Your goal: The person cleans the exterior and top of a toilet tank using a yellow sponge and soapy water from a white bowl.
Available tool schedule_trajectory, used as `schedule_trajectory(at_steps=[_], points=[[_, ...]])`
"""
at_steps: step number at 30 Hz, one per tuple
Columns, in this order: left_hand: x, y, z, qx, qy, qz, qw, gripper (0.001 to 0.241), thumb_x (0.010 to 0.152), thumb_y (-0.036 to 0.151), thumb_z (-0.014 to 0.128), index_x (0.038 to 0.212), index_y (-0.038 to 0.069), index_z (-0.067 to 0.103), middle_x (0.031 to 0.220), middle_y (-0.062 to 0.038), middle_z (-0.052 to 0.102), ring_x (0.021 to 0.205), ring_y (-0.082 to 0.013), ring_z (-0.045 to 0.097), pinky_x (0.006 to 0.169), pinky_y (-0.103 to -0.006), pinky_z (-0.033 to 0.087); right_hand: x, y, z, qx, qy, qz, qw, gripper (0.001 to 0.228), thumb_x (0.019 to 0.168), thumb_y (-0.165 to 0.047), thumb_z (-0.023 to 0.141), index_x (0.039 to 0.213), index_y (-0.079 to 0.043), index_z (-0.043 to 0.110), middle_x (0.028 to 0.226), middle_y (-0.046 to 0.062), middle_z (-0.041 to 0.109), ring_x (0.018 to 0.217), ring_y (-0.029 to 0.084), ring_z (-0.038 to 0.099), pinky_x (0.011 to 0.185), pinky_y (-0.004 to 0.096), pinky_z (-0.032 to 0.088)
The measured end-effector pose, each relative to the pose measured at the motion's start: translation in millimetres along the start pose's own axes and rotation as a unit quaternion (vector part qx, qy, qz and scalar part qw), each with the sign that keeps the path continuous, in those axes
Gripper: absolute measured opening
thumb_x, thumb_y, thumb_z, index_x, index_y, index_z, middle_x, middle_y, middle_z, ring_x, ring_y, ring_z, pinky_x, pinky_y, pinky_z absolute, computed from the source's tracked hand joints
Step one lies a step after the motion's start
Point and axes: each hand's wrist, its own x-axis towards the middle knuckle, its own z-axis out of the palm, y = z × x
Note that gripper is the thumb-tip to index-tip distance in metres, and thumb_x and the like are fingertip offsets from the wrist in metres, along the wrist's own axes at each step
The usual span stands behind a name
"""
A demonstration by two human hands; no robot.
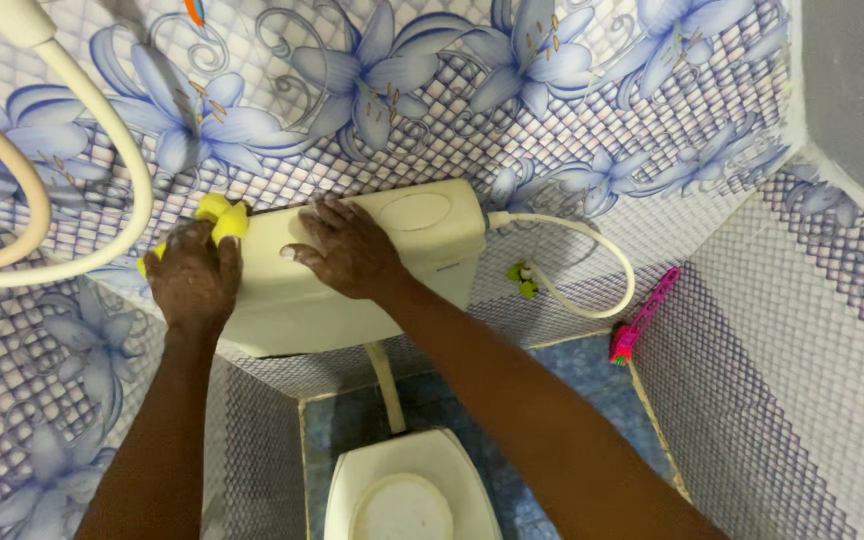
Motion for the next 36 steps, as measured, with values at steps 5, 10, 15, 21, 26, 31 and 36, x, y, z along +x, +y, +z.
schedule_trajectory(at_steps=[5, 10, 15, 21, 26, 31, 36], points=[[-23.8, 7.5, 16.9, 0.016, 0.018, 0.09, 0.996, 0.04, 0.107, 0.033, 0.06, 0.134, 0.005, 0.064, 0.13, -0.018, 0.067, 0.128, -0.0364, 0.059, 0.112, -0.0595, 0.038, 17.4, -14.2, 27.9, -0.056, -0.045, -0.019, 0.997, 0.082, 0.101, -0.068, 0.037, 0.142, 0.0, 0.053, 0.157, 0.021, 0.045, 0.15, 0.032, 0.039, 0.126, 0.045, 0.027], [-21.6, -12.3, -9.9, -0.039, 0.023, 0.043, 0.998, 0.033, 0.117, 0.028, 0.054, 0.135, 0.001, 0.057, 0.134, -0.019, 0.059, 0.126, -0.0362, 0.054, 0.108, -0.057, 0.038, 14.8, -21.2, 29.1, -0.022, -0.013, 0.009, 1.0, 0.091, 0.093, -0.074, 0.04, 0.146, -0.001, 0.05, 0.156, 0.017, 0.049, 0.149, 0.03, 0.041, 0.125, 0.044, 0.027], [-56.4, 32.6, -0.5, -0.009, 0.031, 0.047, 0.998, 0.039, 0.114, 0.028, 0.053, 0.138, -0.001, 0.061, 0.142, -0.022, 0.063, 0.139, -0.0401, 0.055, 0.112, -0.0667, 0.034, 18.6, -18.8, 23.1, 0.025, -0.013, 0.036, 0.999, 0.096, 0.09, -0.077, 0.043, 0.149, -0.002, 0.05, 0.154, 0.018, 0.052, 0.148, 0.031, 0.044, 0.126, 0.043, 0.031], [-43.3, -6.1, 53.5, -0.047, 0.124, -0.046, 0.99, 0.039, 0.12, 0.027, 0.042, 0.138, -0.006, 0.053, 0.142, -0.029, 0.051, 0.139, -0.0437, 0.045, 0.122, -0.0576, 0.034, 20.7, -17.6, 17.4, 0.071, -0.028, 0.032, 0.997, 0.095, 0.089, -0.078, 0.044, 0.145, -0.002, 0.053, 0.153, 0.017, 0.053, 0.147, 0.032, 0.045, 0.124, 0.044, 0.03], [-67.0, 20.8, 61.6, -0.05, 0.111, 0.039, 0.992, 0.045, 0.113, 0.024, 0.052, 0.138, -0.014, 0.051, 0.144, -0.025, 0.061, 0.138, -0.0399, 0.054, 0.114, -0.066, 0.025, 16.6, -5.7, 20.1, 0.172, 0.018, 0.03, 0.985, 0.096, 0.093, -0.078, 0.036, 0.151, -0.004, 0.054, 0.155, 0.014, 0.059, 0.142, 0.026, 0.054, 0.123, 0.038, 0.039], [-37.3, -12.6, 8.3, -0.096, 0.077, -0.074, 0.99, 0.035, 0.115, 0.031, 0.052, 0.135, 0.002, 0.057, 0.135, -0.018, 0.059, 0.125, -0.0353, 0.052, 0.113, -0.0504, 0.037, 22.7, -11.5, 10.5, 0.152, -0.002, 0.039, 0.988, 0.092, 0.093, -0.073, 0.048, 0.148, 0.001, 0.051, 0.152, 0.022, 0.053, 0.144, 0.033, 0.048, 0.122, 0.045, 0.034], [-57.4, 26.9, 9.6, -0.054, 0.055, 0.052, 0.996, 0.041, 0.107, 0.025, 0.059, 0.14, 0.001, 0.059, 0.139, -0.021, 0.062, 0.134, -0.0405, 0.056, 0.118, -0.0591, 0.034, 22.6, -15.8, 9.4, 0.139, -0.014, 0.042, 0.989, 0.09, 0.092, -0.074, 0.045, 0.148, -0.004, 0.053, 0.156, 0.018, 0.053, 0.147, 0.031, 0.048, 0.123, 0.044, 0.034]])
